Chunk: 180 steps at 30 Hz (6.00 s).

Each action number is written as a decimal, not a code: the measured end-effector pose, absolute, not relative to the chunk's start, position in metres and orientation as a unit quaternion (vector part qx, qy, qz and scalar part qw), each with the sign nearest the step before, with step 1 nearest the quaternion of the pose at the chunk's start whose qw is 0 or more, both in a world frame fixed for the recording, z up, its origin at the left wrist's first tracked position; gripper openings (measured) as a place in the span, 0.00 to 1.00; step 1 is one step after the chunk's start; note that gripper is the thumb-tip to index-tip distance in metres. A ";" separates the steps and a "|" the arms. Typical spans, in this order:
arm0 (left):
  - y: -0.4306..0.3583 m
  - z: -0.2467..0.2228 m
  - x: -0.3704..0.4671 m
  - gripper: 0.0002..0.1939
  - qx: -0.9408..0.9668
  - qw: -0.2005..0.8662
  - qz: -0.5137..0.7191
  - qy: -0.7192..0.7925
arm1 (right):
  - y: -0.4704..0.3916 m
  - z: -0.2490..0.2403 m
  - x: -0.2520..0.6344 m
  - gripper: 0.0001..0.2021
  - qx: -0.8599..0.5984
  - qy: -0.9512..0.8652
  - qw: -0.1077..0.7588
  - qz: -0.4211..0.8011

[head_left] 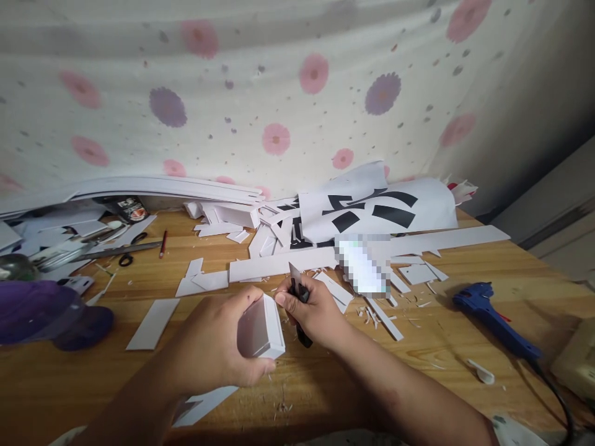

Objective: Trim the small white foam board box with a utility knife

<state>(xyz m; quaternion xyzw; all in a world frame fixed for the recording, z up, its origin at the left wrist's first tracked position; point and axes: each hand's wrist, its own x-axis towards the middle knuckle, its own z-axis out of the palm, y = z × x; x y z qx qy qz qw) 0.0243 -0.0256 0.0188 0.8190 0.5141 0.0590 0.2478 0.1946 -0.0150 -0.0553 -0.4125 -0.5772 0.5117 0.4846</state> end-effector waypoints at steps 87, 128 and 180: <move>-0.025 0.004 0.009 0.27 0.867 0.074 0.163 0.466 | -0.022 -0.049 0.200 0.13 -0.367 -0.631 0.472 0.494; -0.005 -0.014 -0.008 0.45 0.906 0.126 0.076 0.397 | -0.016 -0.058 0.190 0.21 -0.414 -0.480 0.441 0.635; -0.002 -0.027 -0.003 0.41 0.852 0.118 0.313 0.404 | -0.017 -0.055 0.212 0.08 -0.409 -0.832 0.362 0.100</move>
